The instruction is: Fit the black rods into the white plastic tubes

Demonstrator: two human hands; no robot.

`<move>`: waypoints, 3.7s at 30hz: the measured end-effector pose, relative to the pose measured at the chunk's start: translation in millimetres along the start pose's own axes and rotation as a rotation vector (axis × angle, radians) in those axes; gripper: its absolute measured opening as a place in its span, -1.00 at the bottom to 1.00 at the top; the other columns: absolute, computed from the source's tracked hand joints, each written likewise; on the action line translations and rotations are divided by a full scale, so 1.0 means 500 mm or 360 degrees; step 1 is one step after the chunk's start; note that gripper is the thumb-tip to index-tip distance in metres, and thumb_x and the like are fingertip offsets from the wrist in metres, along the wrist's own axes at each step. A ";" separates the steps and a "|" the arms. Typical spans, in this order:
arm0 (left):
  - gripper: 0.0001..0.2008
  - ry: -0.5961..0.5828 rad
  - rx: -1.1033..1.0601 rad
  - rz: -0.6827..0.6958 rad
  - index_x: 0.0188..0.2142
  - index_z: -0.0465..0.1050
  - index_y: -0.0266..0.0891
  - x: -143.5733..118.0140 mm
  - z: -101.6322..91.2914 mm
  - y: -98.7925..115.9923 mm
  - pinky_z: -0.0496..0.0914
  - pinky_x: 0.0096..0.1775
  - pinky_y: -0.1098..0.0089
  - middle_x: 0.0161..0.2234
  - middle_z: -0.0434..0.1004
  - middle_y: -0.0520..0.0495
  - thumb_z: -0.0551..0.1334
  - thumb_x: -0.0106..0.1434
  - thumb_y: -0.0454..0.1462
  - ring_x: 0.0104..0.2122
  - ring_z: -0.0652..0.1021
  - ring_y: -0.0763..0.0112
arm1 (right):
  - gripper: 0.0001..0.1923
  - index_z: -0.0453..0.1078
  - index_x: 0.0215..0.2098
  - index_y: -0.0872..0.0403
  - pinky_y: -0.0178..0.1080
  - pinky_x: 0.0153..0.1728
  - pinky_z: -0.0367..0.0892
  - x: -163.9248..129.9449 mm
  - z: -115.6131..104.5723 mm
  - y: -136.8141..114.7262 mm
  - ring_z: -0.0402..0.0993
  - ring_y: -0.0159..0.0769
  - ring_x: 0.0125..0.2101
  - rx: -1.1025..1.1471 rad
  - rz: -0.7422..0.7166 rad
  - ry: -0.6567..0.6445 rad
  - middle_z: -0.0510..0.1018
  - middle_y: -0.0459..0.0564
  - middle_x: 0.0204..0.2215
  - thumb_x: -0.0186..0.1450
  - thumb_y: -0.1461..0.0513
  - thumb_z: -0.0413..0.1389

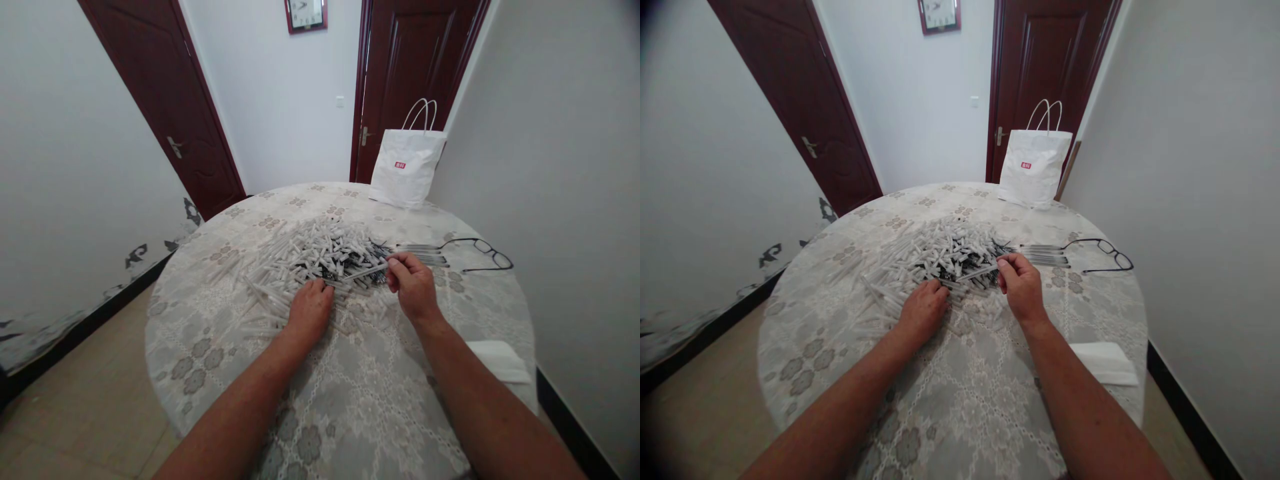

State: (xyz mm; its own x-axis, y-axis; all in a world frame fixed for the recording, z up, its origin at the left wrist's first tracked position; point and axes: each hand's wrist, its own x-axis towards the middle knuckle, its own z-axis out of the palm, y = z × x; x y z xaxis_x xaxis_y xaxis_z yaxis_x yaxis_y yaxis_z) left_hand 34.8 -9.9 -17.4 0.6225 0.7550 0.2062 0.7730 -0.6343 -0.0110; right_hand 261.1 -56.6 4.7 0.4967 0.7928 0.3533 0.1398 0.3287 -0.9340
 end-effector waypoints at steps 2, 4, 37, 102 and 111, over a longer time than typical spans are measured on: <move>-0.85 0.0020 0.0021 0.0032 -0.21 0.48 -0.19 0.000 0.004 0.000 0.36 -0.08 0.24 -0.16 0.47 -0.17 0.12 0.35 -0.35 -0.11 0.46 0.16 | -0.78 0.45 -0.27 0.08 -0.39 -0.67 0.14 -0.002 0.001 -0.003 0.21 -0.46 -0.70 -0.0004 0.0009 -0.0023 0.39 -0.21 -0.69 0.30 0.07 0.18; -0.86 0.0044 0.0012 0.0044 -0.21 0.46 -0.19 0.000 0.008 -0.002 0.36 -0.09 0.25 -0.17 0.48 -0.16 0.13 0.34 -0.36 -0.11 0.46 0.17 | -0.78 0.44 -0.26 0.08 -0.38 -0.66 0.14 -0.004 0.001 -0.003 0.21 -0.46 -0.70 -0.0002 0.0016 -0.0045 0.38 -0.21 -0.68 0.31 0.08 0.17; -0.67 0.0056 -0.2180 -0.0483 -0.16 0.49 -0.26 -0.016 -0.007 -0.011 0.29 -0.42 0.44 -0.57 0.41 0.10 0.20 0.31 -0.04 -0.55 0.43 0.45 | -0.72 0.43 -0.22 0.08 -0.39 -0.65 0.14 -0.019 0.018 0.017 0.22 -0.46 -0.67 0.0059 0.0126 -0.0309 0.39 -0.20 -0.65 0.33 0.02 0.16; -0.70 0.0275 -0.3075 -0.0715 -0.35 0.53 -0.33 0.000 -0.025 -0.066 0.59 -0.24 0.28 -0.44 0.46 0.02 0.43 0.12 -0.11 -0.50 0.50 0.53 | -0.75 0.61 -0.10 -0.04 -0.08 -0.16 0.56 -0.030 0.000 0.007 0.67 -0.11 -0.28 -0.0788 -0.0358 -0.0642 0.71 0.03 -0.28 0.33 0.07 0.23; -0.75 0.0349 -0.2940 -0.0720 -0.34 0.55 -0.30 0.003 -0.015 -0.054 0.58 -0.26 0.32 -0.43 0.50 0.00 0.38 0.15 -0.13 -0.47 0.56 0.46 | -0.56 0.55 -0.11 0.12 -0.14 -0.37 0.60 -0.020 0.003 0.013 0.66 -0.16 -0.43 -0.0253 0.0445 -0.0723 0.67 0.04 -0.40 0.24 -0.04 0.29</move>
State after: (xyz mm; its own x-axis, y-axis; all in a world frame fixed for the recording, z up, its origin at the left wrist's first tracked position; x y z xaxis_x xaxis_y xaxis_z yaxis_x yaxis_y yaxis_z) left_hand 13.9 7.3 -9.2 0.3030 0.9530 -0.0012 -0.3160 0.1016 0.9433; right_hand 255.8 -61.5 -4.9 0.1193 0.9918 0.0449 0.2006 0.0202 -0.9795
